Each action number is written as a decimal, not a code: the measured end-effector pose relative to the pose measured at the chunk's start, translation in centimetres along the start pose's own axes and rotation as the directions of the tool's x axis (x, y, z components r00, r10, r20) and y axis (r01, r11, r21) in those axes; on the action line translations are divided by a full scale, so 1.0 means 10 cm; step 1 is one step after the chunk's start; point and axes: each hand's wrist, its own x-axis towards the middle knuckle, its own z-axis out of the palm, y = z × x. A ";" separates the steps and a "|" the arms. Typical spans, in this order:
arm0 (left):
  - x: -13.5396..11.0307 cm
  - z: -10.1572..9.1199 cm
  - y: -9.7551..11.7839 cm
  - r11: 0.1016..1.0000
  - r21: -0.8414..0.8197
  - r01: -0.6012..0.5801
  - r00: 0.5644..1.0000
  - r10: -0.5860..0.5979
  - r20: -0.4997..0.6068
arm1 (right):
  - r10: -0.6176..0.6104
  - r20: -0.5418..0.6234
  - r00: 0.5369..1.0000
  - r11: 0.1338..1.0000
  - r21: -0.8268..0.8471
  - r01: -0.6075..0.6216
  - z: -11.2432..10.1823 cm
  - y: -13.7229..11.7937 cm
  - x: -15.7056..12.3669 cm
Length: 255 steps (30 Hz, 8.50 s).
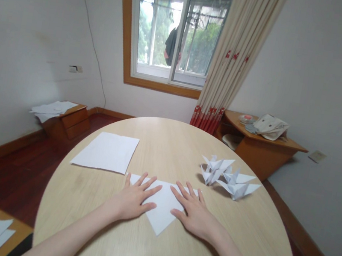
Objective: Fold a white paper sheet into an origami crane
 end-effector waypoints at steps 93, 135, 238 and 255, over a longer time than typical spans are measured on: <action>0.08 -0.01 -0.24 0.979 0.021 -0.202 0.632 0.146 -0.761 | -0.221 -0.627 0.747 0.974 -0.095 0.208 0.03 0.16 0.09; 0.12 0.07 -0.26 0.985 0.045 -0.165 0.851 0.165 -0.498 | -0.286 -0.395 0.873 0.958 -0.089 0.273 0.08 0.08 0.05; 0.07 0.03 -0.14 0.925 -0.297 -0.237 0.772 -0.006 -0.635 | -0.261 -0.731 0.630 0.946 -0.065 0.318 0.04 0.09 0.09; -0.05 -0.01 -0.14 0.853 -0.249 -0.459 0.733 0.205 -0.648 | -0.342 -0.776 0.529 0.779 0.080 0.622 -0.08 -0.03 -0.05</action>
